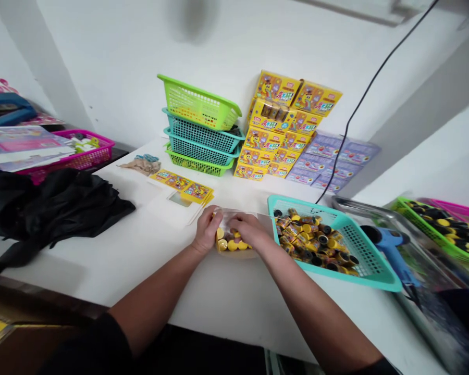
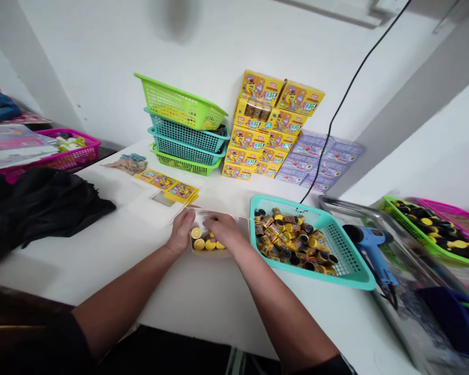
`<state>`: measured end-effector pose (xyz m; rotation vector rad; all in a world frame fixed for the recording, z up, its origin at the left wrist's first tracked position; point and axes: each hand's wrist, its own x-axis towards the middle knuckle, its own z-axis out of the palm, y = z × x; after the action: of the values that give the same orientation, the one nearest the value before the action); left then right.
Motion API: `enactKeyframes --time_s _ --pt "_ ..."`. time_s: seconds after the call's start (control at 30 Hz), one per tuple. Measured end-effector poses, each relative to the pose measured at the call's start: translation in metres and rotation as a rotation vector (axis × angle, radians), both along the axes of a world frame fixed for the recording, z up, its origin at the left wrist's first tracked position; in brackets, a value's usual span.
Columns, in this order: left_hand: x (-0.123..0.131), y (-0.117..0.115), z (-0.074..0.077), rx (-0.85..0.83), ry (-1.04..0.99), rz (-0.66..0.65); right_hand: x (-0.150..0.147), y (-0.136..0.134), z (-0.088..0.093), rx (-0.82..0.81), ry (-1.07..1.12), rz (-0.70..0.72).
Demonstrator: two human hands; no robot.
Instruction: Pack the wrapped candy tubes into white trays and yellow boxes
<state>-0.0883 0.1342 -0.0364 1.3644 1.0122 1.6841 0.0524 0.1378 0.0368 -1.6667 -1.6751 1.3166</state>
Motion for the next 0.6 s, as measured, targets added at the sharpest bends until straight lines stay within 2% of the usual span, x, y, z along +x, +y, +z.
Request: enactKeyframes --time_s 0.07,0.13,0.27,0.33,0.5,0.6 --pt "0.0 0.0 0.0 0.007 -0.002 -0.009 0.004 -0.002 -0.002 -0.023 0.059 -0.003" --pt "0.001 0.0 0.0 -0.002 -0.008 -0.013 0.006 -0.004 -0.002 0.005 0.019 0.025" --pt "0.002 0.001 -0.002 -0.031 -0.018 -0.003 0.003 -0.008 0.0 0.26 -0.392 0.107" --pt "0.002 0.001 -0.001 -0.034 -0.023 -0.007 0.0 -0.009 0.0 0.331 -0.503 0.141" --pt "0.0 -0.001 0.004 -0.059 -0.039 -0.015 -0.011 -0.013 -0.003 0.421 -0.603 0.145" --pt "-0.002 -0.001 0.005 -0.084 -0.049 0.0 -0.014 -0.023 -0.006 0.509 -0.579 0.114"
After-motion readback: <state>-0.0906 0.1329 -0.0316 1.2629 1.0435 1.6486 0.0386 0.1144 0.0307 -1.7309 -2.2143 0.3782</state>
